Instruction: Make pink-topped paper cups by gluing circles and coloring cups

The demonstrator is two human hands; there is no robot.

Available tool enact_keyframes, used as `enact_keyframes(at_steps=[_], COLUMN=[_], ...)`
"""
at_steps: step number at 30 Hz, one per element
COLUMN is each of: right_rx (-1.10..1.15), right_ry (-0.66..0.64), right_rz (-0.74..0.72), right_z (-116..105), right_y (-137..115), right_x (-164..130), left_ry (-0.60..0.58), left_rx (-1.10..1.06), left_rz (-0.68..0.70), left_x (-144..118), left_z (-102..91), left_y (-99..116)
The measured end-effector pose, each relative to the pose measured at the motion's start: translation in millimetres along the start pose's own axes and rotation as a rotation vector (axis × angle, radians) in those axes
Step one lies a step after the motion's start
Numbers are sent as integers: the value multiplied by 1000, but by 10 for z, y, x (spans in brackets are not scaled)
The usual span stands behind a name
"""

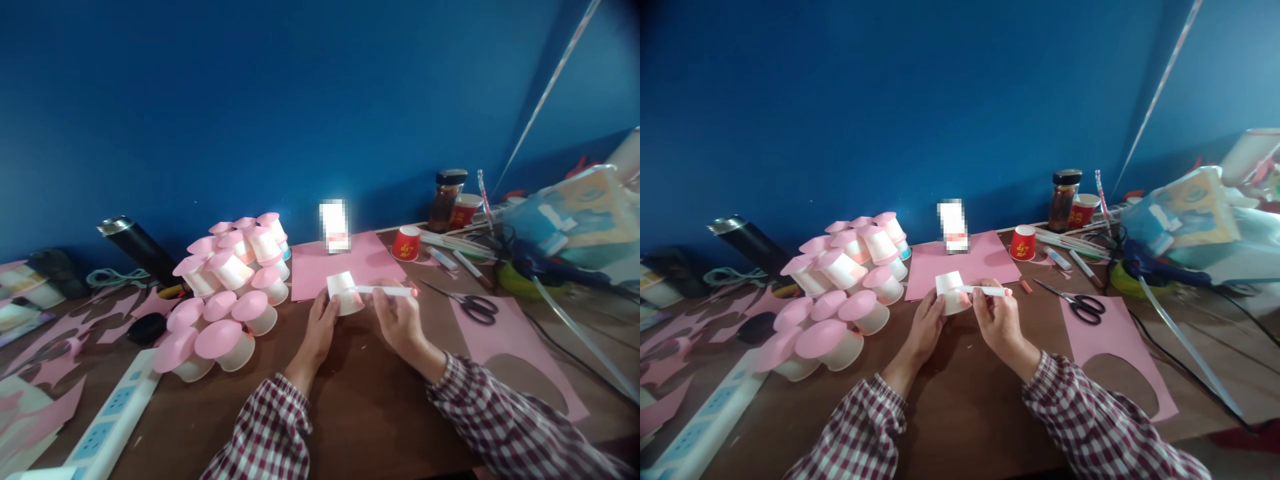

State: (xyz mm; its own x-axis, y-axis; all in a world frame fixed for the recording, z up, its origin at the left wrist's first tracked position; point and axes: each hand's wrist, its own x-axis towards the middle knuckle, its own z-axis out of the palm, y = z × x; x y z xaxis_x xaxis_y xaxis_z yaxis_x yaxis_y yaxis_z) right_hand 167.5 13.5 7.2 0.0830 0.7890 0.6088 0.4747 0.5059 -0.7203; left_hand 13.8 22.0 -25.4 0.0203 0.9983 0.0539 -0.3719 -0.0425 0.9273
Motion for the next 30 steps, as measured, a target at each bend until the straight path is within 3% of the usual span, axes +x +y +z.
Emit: enact_keyframes(at_steps=[5,13,22,30], right_rx=[162,220,174,195], right_ry=[47,-21,-179,-109], right_rz=[63,-43,5,14], right_z=[4,44,200,222], right_y=[-46,-33,55,58], right_x=[11,-27,-153,-165], left_ry=[13,50,-105,-154], left_rx=[-191,-410,-434,-339], left_rz=[-69,-236,-162,-107], left_x=[-12,-14,-61,-43], left_z=[13,34,22,26], left_y=[45,214,224,187])
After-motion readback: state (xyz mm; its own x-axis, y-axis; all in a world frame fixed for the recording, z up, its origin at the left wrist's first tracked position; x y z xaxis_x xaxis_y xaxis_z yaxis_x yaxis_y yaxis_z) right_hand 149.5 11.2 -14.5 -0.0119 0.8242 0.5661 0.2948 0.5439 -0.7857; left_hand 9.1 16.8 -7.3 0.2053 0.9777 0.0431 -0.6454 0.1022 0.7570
